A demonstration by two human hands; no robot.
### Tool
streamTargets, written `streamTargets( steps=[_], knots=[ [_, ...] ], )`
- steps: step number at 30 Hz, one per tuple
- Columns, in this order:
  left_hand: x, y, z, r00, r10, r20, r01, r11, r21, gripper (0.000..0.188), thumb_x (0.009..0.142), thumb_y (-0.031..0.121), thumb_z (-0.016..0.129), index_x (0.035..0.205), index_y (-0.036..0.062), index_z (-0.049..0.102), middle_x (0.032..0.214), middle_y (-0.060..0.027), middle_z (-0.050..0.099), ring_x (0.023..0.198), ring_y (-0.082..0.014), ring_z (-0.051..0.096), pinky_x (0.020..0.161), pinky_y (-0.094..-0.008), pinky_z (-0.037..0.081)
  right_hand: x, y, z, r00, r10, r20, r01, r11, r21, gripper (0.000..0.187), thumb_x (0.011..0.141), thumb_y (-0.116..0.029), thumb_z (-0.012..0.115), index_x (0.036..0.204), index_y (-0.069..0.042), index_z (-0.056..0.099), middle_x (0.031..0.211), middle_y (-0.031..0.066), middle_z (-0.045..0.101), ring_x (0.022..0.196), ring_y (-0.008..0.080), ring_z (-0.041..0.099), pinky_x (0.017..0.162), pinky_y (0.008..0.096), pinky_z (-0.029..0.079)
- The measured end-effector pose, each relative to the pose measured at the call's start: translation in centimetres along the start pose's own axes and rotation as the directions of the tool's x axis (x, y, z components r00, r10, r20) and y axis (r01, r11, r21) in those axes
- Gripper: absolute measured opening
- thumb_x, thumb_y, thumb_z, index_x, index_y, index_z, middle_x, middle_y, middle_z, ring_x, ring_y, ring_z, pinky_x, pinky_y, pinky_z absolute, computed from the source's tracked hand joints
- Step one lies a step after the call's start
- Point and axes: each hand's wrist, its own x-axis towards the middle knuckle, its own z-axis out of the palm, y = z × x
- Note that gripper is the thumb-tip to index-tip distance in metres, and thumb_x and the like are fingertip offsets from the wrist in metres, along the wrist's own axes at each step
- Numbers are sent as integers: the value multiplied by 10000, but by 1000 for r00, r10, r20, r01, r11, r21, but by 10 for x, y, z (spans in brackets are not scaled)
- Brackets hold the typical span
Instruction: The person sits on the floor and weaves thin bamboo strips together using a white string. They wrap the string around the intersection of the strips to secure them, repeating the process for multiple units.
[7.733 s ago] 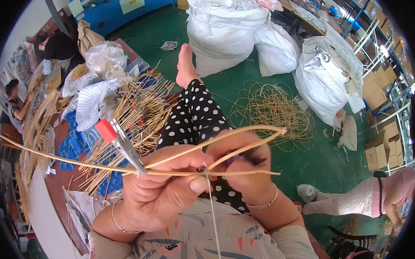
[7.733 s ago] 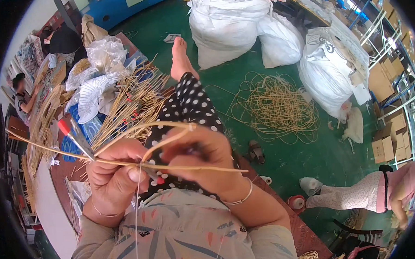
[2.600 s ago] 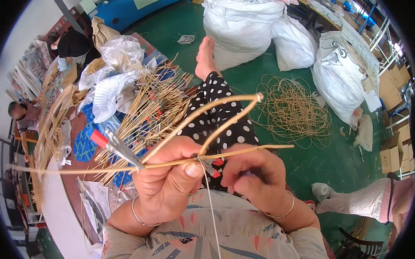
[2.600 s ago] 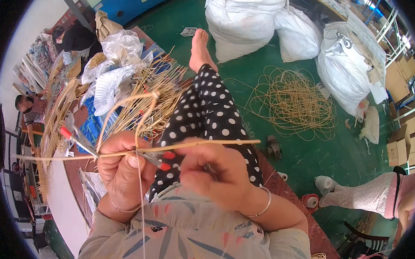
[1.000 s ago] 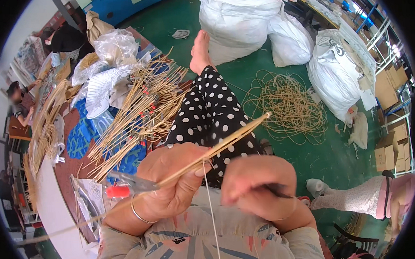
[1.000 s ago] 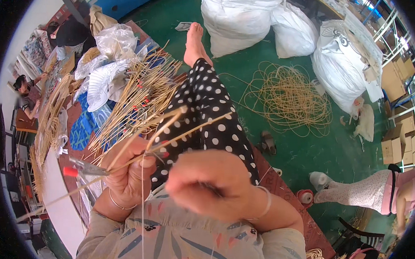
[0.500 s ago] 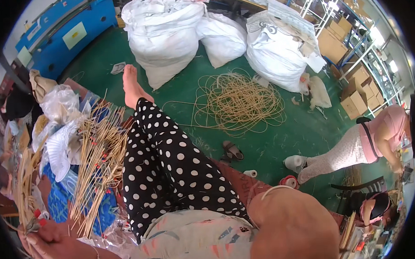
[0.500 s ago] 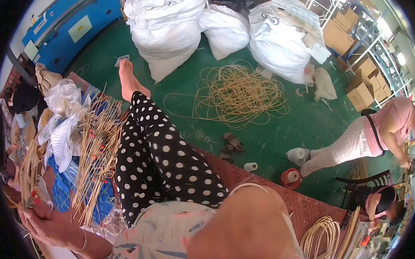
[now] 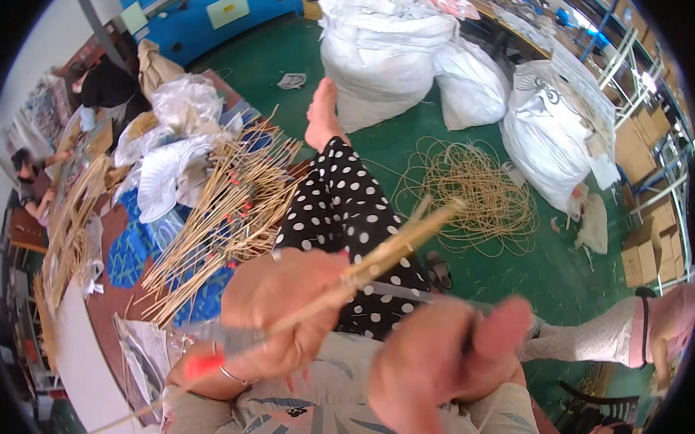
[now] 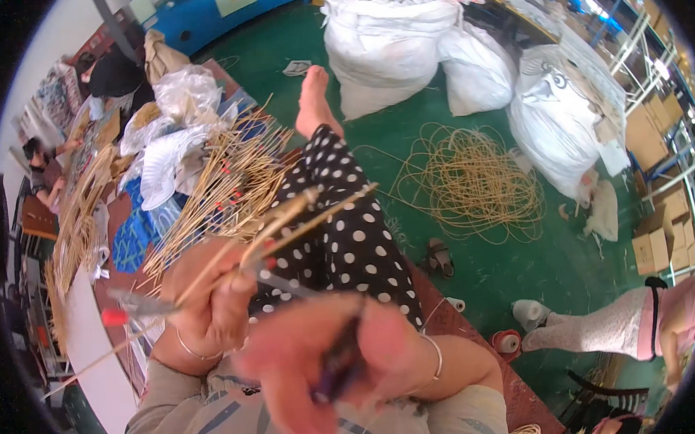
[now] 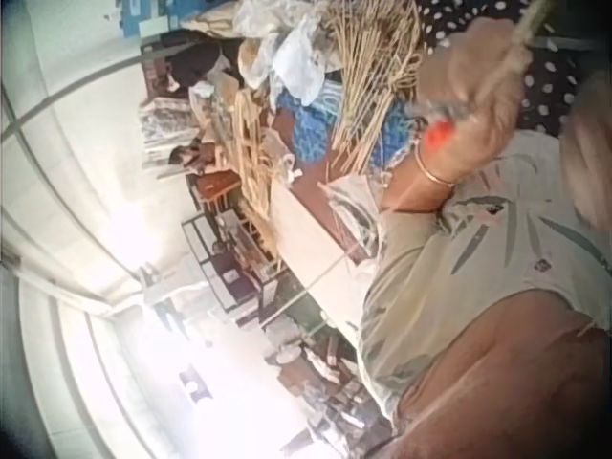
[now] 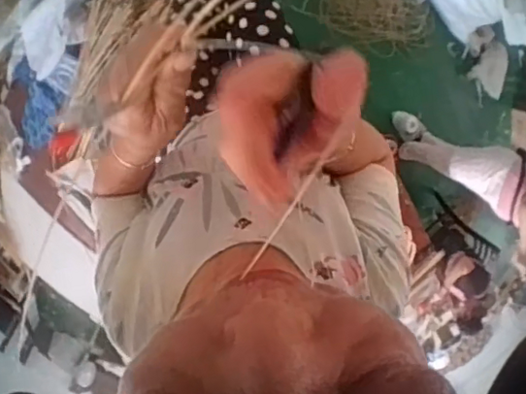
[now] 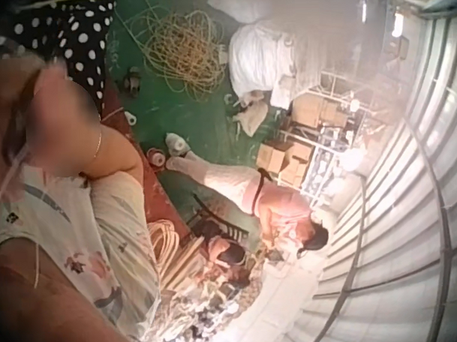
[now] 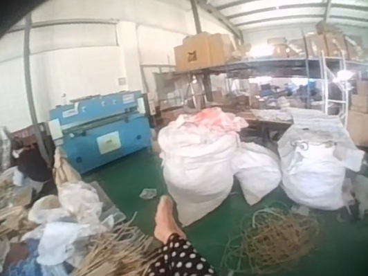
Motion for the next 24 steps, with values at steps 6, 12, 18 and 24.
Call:
streamTargets(
  steps=[6, 12, 18, 24],
  knots=[
    [0, 10, -16, 989, 145, 4, -144, 982, -123, 309, 614, 1, 679, 898, -30, 561, 662, -90, 583, 416, -172, 513, 338, -256, 382, 5, -14, -10, 745, -262, 613, 572, -222, -790, 293, 674, -290, 673, 815, -50, 582, 641, 90, 584, 481, 180, 533, 428, 257, 403],
    [1, 11, -7, 967, 215, -137, -243, 939, -245, 348, 591, -9, 672, 912, -54, 546, 663, -96, 576, 420, -161, 505, 332, -247, 374, 10, -11, -4, 887, -321, 332, 286, -182, -941, 277, 655, -97, 681, 878, -3, 545, 766, 113, 607, 592, 244, 579, 513, 315, 468],
    [-6, 2, -8, 988, 156, 14, -150, 967, -209, 354, 605, -14, 663, 935, -47, 540, 652, -77, 564, 443, -161, 509, 353, -254, 385, 18, -2, -28, 824, -383, 417, 369, -194, -909, 252, 640, -44, 661, 861, -22, 541, 718, 87, 595, 569, 221, 574, 483, 289, 457],
    [-10, -7, 1, 983, 185, 15, -186, 975, 119, 421, 617, 15, 674, 1003, -17, 510, 667, -68, 570, 443, -161, 495, 356, -261, 351, 28, 11, -45, 762, -503, 408, 302, -282, -911, 178, 628, 34, 581, 784, -43, 544, 653, 60, 537, 480, 199, 481, 420, 292, 369]
  ],
)
